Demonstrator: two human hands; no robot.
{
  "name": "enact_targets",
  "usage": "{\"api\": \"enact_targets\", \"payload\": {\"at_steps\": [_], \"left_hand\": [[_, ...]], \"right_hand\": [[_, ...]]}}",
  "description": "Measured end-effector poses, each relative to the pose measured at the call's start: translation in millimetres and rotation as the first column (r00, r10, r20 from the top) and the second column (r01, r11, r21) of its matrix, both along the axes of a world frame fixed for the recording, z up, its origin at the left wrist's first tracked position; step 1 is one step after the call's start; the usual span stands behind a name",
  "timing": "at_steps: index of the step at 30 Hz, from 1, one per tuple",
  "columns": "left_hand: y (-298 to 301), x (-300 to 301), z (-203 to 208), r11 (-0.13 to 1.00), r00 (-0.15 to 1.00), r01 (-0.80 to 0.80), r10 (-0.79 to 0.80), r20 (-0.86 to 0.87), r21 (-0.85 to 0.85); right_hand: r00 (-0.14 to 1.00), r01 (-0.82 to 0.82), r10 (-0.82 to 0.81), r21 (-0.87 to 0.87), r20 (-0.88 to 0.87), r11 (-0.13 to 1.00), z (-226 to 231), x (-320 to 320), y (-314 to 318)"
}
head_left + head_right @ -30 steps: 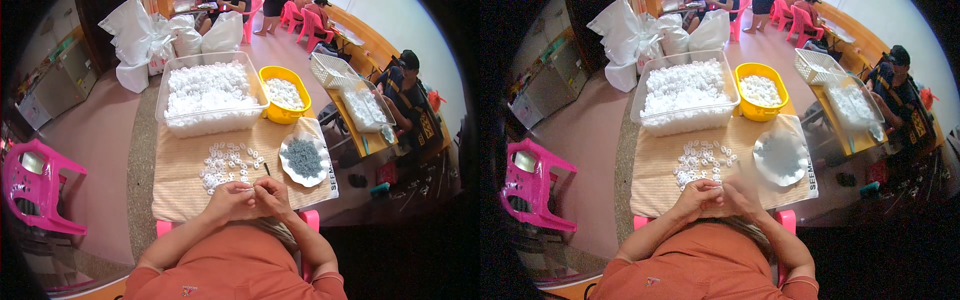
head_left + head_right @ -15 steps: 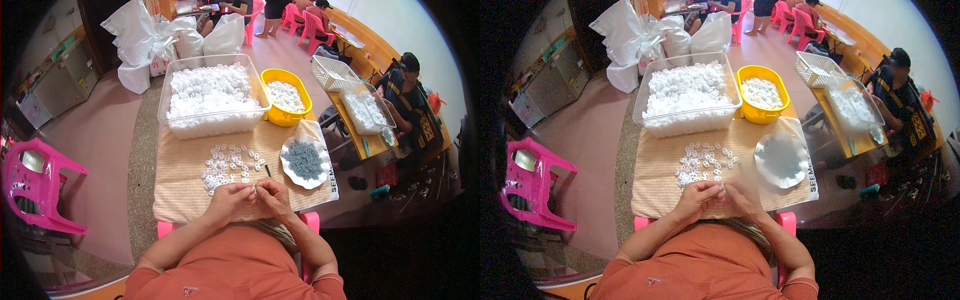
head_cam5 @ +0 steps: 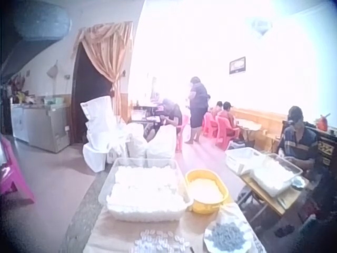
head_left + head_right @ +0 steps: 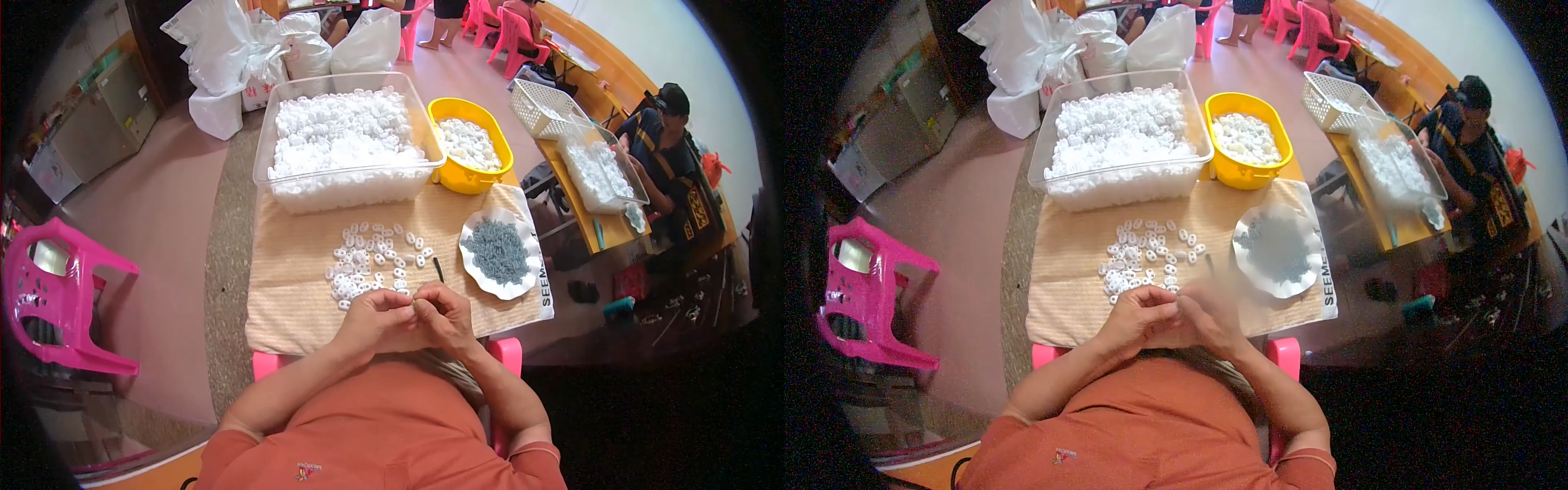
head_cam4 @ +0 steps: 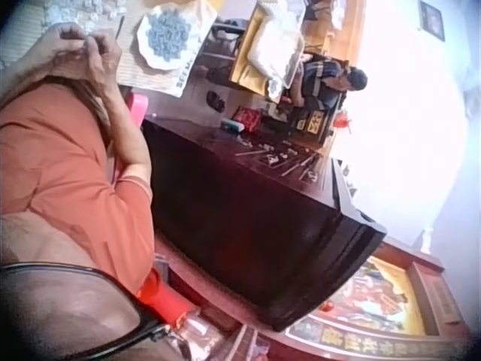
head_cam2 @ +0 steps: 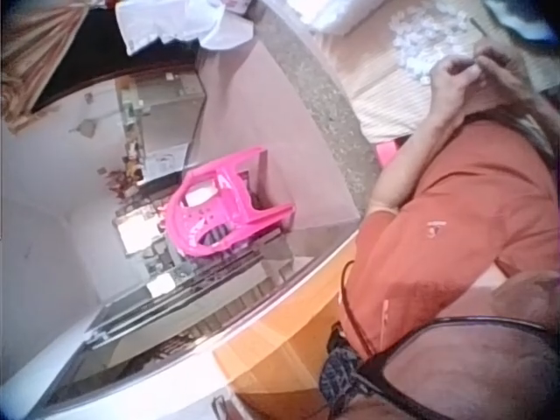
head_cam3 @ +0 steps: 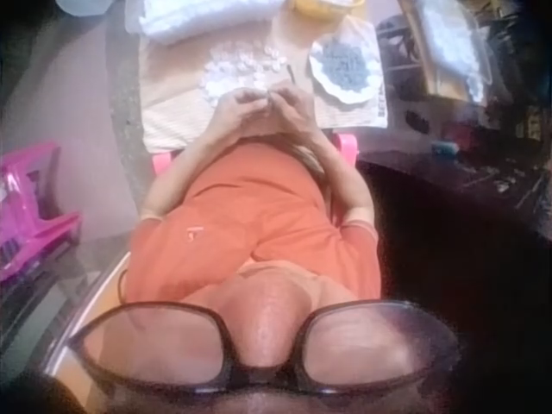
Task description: Assembling small white plastic components by inserting small pins or fasteners using hands and a small pick tool.
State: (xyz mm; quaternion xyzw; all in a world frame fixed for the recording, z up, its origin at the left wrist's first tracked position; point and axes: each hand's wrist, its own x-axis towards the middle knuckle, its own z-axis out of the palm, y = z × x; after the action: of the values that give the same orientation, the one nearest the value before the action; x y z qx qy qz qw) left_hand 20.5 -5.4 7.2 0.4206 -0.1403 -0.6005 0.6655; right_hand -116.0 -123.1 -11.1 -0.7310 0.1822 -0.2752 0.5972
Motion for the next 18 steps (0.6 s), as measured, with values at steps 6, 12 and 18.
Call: {"api": "enact_targets", "payload": {"at_steps": [6, 12, 18], "left_hand": [[0.3, 0.9, -0.8, 0.998, 0.999, 0.053, -0.053, 0.014, 0.017], [0.3, 0.0, -0.7, 0.998, 0.996, 0.062, -0.061, -0.059, 0.027], [-1.6, 3.3, 1.2, 0.999, 0.995, 0.014, -0.011, -0.099, 0.032]], "right_hand": [[0.999, -0.044, 0.045, 0.038, -0.024, 0.998, -0.9, -3.5, -1.8], [0.999, 0.027, -0.022, 0.116, -0.045, 0.993, -5.8, -4.2, 0.8], [0.997, 0.078, -0.066, 0.291, -0.051, 0.954, 7.9, 1.5, 2.7]]}}
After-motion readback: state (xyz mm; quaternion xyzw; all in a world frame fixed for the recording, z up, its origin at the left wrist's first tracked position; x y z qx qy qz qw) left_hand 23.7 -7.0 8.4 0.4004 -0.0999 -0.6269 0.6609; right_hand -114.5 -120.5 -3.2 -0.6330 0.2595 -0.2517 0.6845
